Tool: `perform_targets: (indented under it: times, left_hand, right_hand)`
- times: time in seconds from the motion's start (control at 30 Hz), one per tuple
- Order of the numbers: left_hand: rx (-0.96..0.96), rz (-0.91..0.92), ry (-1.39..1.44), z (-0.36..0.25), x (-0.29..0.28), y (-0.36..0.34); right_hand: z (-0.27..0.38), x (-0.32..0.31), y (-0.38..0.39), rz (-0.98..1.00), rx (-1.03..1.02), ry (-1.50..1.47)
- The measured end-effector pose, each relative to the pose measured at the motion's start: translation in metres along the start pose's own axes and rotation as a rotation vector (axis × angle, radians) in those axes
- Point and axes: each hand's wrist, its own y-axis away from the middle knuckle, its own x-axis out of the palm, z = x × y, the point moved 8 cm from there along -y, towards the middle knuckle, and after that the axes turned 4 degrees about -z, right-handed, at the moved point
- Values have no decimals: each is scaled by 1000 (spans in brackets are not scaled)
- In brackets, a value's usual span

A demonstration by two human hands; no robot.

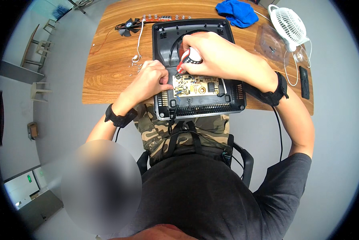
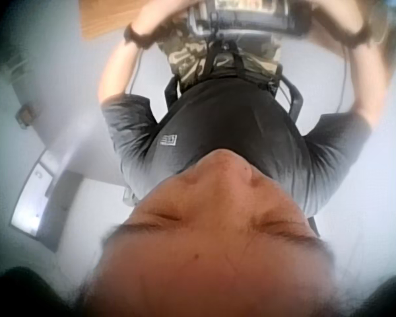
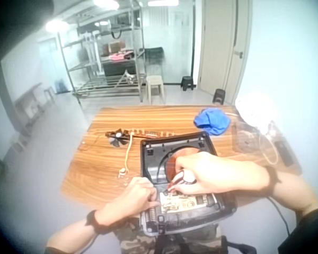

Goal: The person uses a screwdriver to remove screws from a disassembled electronic device with a copper-colored circular component. They manipulate internal wires and parts, then place a small orange circuit board on top of the device.

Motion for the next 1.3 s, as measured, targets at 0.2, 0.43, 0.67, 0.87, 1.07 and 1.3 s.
perform_targets:
  times: [0.2,0.43,0.67,0.87,1.07,1.3]
  left_hand:
    - [13,-9,-7,0,1,0]
    - [-6,-11,-18,3,3,1]
    - [-9,18,-42,4,4,0]
    - [-51,63,-44,5,3,0]
    - [-50,66,-58,5,5,-1]
    - [-34,61,-72,4,4,0]
  right_hand:
    - [8,4,-15,31,-51,16]
    - [14,9,-48,85,-50,102]
    - [11,9,-61,147,-32,252]
    - [29,8,-52,163,7,338]
    - [32,7,-54,35,-131,225]
    - [36,12,-58,173,-176,353]
